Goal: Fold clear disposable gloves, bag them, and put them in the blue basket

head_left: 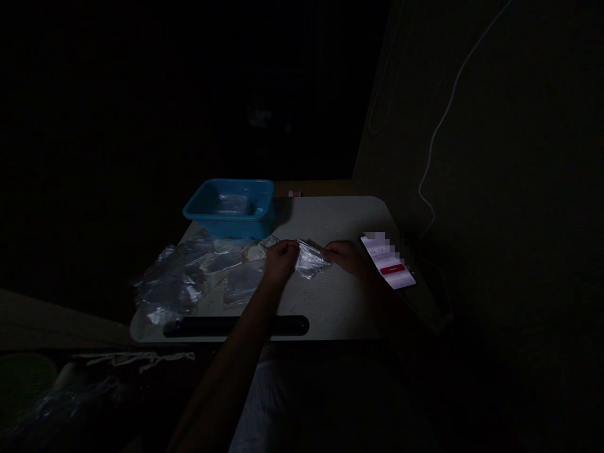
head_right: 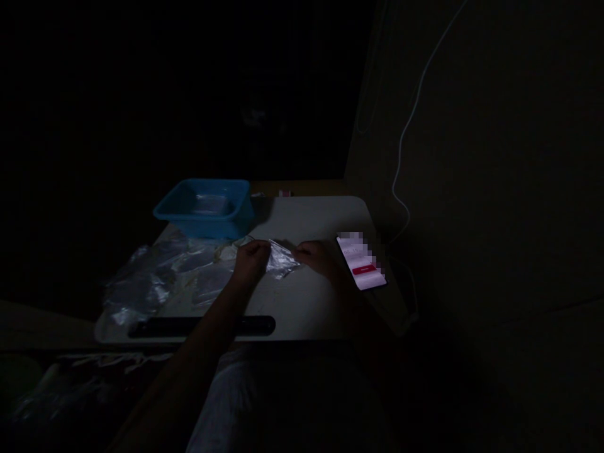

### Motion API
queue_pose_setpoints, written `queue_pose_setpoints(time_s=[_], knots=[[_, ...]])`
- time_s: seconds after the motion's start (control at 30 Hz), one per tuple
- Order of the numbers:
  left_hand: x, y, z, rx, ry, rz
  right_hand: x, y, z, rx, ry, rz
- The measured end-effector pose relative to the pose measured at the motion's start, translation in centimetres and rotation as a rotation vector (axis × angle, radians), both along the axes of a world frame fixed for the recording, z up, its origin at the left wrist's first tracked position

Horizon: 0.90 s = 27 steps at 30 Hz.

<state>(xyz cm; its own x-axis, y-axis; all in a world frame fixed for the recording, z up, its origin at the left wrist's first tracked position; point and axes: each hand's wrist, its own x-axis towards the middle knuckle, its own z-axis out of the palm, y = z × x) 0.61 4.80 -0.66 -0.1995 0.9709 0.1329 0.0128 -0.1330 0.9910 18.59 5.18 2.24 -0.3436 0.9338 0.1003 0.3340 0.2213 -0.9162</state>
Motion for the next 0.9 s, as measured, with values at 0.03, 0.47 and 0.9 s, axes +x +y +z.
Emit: queue_pose_setpoints(time_s=[0.03, 0.47, 0.9], knots=[[0.0, 0.0, 0.1, -0.004, 0.0, 0.01, 0.0, 0.0, 0.0, 0.004, -0.001, -0.005], [-0.4, 0.5, -0.9, 0.044, -0.021, 0.02, 0.5, 0.3, -0.1, 0.069, 0.094, -0.16], [0.2, -0.7, 0.5, 0.095, 0.231, -0.232, -1.1, -0.3, -0.6, 0.063, 0.053, -0.032]])
